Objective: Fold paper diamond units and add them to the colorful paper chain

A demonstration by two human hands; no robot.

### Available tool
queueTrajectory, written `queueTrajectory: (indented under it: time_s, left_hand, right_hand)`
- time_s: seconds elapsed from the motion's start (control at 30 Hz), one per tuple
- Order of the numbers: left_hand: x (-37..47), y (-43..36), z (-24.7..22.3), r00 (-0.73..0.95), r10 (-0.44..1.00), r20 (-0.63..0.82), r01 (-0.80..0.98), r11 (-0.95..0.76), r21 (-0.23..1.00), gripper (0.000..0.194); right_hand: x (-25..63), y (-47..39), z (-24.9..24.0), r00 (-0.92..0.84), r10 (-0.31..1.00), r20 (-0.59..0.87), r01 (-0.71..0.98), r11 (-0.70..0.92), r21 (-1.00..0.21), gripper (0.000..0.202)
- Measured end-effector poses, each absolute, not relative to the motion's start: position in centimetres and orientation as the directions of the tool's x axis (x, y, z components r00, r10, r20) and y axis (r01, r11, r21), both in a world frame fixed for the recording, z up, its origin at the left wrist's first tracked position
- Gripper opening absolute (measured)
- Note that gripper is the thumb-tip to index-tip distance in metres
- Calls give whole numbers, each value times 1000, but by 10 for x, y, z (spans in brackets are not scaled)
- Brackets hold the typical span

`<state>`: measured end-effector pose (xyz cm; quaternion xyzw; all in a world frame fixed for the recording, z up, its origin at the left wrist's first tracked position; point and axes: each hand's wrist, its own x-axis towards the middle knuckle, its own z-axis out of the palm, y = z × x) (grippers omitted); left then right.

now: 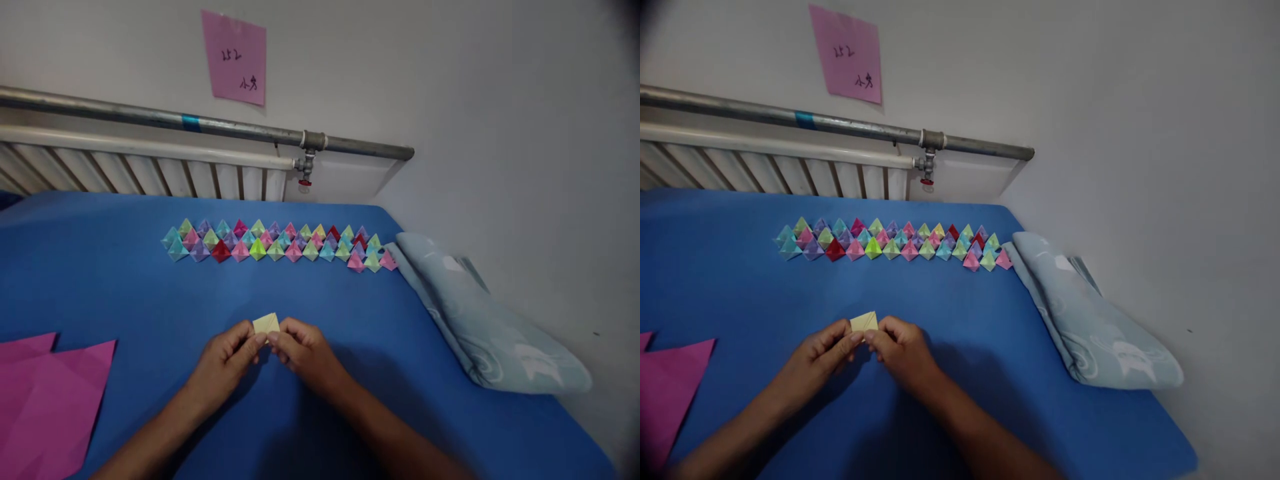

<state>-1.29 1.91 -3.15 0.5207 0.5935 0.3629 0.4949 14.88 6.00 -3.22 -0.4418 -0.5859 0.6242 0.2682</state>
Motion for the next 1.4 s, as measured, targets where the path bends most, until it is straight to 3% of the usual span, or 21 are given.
queueTrajectory:
  time_s: [0.13,0.33,0.63,0.87,0.97,1.1,1.17,1.27,1.33,1.4]
  left_hand:
    - [-16,22,-32,89,961,-263,102,253,962,44]
    - [-20,24,-31,85,944,-318,-73,324,943,38]
    - [-16,24,-29,93,937,-338,-71,345,936,37]
    - [-17,24,-31,91,914,-395,-23,398,917,40]
    - [-16,24,-33,83,907,-414,-13,416,909,39]
    - [-18,24,-36,63,908,-413,36,412,911,39]
    - [-20,24,-39,0,936,-351,114,349,930,34]
    - [-24,22,-43,-66,995,-72,382,92,919,18]
    - [-26,22,-45,45,992,119,532,-125,838,13]
    - [-27,22,-48,193,958,212,588,-286,757,17]
  right_hand:
    - [152,63,-33,-508,832,-225,164,-163,-973,24]
    - [151,63,-30,-567,753,-335,236,-242,-941,21]
    - [153,65,-31,-557,779,-288,192,-217,-957,21]
    - [148,67,-39,-516,788,-335,103,-332,-938,13]
    - [145,66,-42,-467,838,-281,73,-280,-957,21]
    - [146,64,-42,-444,874,-197,155,-142,-978,11]
    - [147,64,-42,-451,877,-163,199,-79,-977,2]
    - [150,65,-45,-460,876,-145,280,-12,-960,8]
    - [152,66,-47,-483,870,-100,350,87,-933,12]
    - [153,66,-47,-517,855,-32,400,208,-893,15]
